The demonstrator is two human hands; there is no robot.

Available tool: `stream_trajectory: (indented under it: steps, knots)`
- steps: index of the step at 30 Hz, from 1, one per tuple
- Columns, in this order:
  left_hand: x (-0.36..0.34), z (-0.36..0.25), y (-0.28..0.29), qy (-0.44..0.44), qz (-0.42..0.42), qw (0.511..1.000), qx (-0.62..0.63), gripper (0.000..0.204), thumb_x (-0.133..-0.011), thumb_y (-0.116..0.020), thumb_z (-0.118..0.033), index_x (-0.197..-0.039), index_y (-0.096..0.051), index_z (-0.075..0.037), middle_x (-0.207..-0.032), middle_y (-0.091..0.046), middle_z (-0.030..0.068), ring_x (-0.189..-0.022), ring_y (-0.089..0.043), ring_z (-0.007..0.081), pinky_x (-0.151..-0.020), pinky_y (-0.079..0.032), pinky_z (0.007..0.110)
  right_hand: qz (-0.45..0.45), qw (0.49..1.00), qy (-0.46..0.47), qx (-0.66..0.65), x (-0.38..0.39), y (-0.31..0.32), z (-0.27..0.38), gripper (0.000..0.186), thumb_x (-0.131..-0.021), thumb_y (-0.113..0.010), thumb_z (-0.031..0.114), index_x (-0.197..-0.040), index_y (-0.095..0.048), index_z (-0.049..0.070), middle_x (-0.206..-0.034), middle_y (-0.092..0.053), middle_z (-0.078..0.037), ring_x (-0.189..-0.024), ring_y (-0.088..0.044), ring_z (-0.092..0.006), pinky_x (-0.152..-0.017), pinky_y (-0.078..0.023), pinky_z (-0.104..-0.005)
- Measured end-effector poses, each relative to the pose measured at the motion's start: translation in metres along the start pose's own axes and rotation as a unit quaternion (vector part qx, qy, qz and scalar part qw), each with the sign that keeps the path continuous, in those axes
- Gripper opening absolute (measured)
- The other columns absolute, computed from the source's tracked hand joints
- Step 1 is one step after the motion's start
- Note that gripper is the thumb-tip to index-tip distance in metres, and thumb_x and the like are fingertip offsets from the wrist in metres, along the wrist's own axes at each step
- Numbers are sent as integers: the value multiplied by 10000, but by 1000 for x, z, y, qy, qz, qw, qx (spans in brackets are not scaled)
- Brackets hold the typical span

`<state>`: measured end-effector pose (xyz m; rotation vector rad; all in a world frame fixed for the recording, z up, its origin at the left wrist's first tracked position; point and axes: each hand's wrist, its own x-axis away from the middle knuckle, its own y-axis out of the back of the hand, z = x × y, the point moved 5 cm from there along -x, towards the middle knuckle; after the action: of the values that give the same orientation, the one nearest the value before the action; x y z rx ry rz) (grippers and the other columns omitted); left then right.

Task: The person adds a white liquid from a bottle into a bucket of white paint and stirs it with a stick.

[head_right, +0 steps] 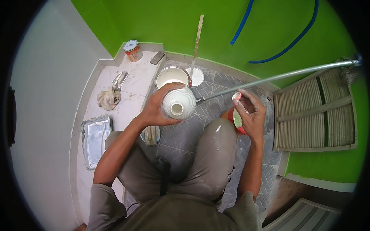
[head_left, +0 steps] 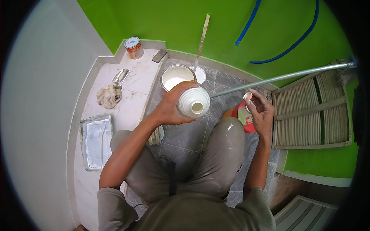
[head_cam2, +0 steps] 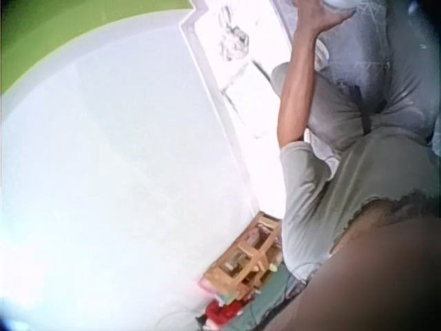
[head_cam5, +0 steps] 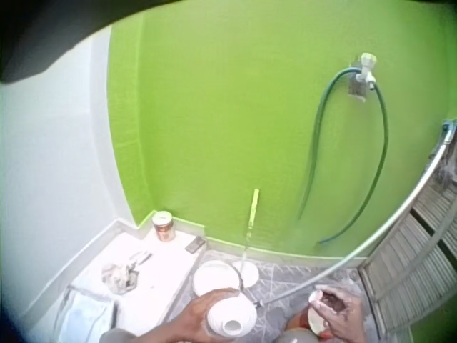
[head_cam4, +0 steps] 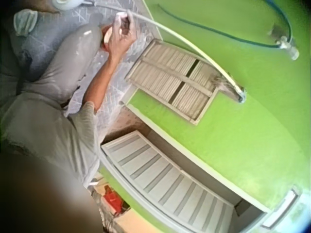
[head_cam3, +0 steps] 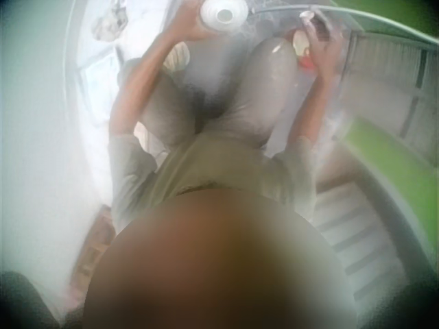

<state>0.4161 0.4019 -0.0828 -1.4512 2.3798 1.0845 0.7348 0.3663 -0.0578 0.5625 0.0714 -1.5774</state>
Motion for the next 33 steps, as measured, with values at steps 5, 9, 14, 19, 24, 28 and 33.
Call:
stream_trajectory:
  steps: [5, 9, 14, 19, 24, 28, 33]
  knots:
    - [-3, -7, 6, -34, -56, 998, 8, 932, -617, -985, -186, -1444, -572, -66, -1462, -628, 170, -1379, -608, 349, -1176, -488, 456, -134, 979, -156, 1, 70, 36, -98, 398, -952, -777, 1, -1325, -671, -89, -1217, -717, -166, -1102, -716, -203, -989, -589, -333]
    - [-3, -6, 6, -46, -56, 997, 0, 921, -625, -979, -167, -1446, -576, -65, -1466, -629, 176, -1377, -612, 354, -1174, -493, 454, -202, 953, -220, 57, 122, 56, -140, 425, -936, -793, 15, -1324, -658, -98, -1205, -720, -172, -1088, -727, -214, -969, -599, -338]
    - [-7, -9, 3, -73, -59, 996, 1, 928, -634, -975, -138, -1457, -553, -60, -1451, -635, 180, -1370, -614, 359, -1169, -493, 457, -256, 933, -244, 63, 163, 69, -166, 438, -909, -819, 7, -1305, -658, -90, -1153, -737, -151, -1032, -733, -204, -927, -607, -325]
    - [-9, -13, -1, -48, -48, 997, -24, 939, -640, -989, -165, -1457, -541, -48, -1431, -645, 177, -1343, -632, 353, -1150, -507, 458, -366, 899, -232, 59, 209, 63, -177, 375, -889, -827, -15, -1230, -682, -72, -1095, -748, -125, -995, -729, -175, -904, -603, -301]
    - [-11, -7, -13, 15, -34, 999, -18, 981, -631, -1020, -253, -1455, -534, -36, -1344, -669, 162, -1263, -676, 331, -1100, -528, 447, -333, 870, -332, 150, 348, 37, -268, 464, -794, -858, 27, -1230, -705, -11, -1019, -775, -102, -930, -747, -184, -848, -598, -343]
    - [-8, -2, -20, 55, -3, 997, -47, 1004, -627, -1028, -287, -1458, -523, -36, -1331, -670, 161, -1252, -677, 325, -1095, -525, 449, -206, 849, -406, 269, 371, 6, -280, 487, -811, -840, 131, -1273, -716, 40, -1040, -793, -185, -917, -783, -351, -853, -598, -416]
    - [-12, 15, -46, 108, 59, 992, -14, 1045, -617, -1028, -311, -1479, -504, -38, -1365, -655, 177, -1302, -644, 345, -1125, -499, 453, -113, 847, -394, 337, 387, 12, -291, 399, -949, -709, 223, -1301, -709, 36, -1232, -746, -251, -1173, -712, -429, -987, -549, -477]
